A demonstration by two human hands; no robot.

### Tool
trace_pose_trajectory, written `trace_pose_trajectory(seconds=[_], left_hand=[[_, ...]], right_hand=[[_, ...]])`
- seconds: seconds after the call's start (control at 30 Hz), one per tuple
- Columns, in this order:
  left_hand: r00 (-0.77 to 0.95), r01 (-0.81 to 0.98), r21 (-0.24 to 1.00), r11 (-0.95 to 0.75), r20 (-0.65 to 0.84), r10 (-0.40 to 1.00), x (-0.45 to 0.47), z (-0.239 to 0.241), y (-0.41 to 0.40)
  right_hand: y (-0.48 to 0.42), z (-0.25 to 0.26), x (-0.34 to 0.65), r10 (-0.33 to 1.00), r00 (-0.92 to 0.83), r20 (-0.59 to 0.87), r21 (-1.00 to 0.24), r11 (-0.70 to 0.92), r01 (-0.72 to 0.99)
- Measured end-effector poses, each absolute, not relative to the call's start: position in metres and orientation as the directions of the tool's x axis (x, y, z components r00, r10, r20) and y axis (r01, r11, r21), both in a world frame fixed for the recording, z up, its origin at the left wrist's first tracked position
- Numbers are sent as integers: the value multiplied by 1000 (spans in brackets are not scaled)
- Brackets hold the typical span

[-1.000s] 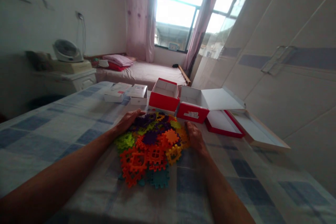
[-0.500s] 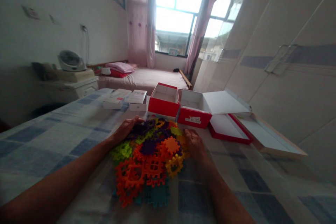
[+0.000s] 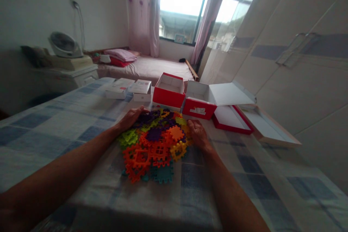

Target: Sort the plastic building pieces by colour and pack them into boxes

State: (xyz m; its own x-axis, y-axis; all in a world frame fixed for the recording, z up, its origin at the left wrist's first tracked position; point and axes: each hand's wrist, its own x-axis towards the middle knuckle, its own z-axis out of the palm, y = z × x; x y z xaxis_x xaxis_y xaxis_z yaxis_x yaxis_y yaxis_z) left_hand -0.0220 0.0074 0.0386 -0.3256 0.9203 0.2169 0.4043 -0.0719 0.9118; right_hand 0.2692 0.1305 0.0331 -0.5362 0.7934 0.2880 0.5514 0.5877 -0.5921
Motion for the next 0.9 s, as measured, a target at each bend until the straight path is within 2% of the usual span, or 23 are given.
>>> trace_pose_trajectory(seconds=[0.23, 0.4, 0.63, 0.9], left_hand=[[-305, 442, 891, -104, 258, 917, -25, 34, 11], [-318, 450, 886, -107, 271, 909, -24, 35, 10], [-328, 452, 888, -88, 257, 909, -22, 38, 9], [-309, 484, 867, -118, 295, 904, -26, 31, 12]], right_hand=[[129, 35, 269, 767, -562, 309, -585, 619, 524], [128, 35, 269, 798, -522, 301, -610, 582, 538], [133, 31, 270, 766, -566, 305, -558, 625, 546], [134, 29, 272, 743, -585, 326, -556, 651, 517]])
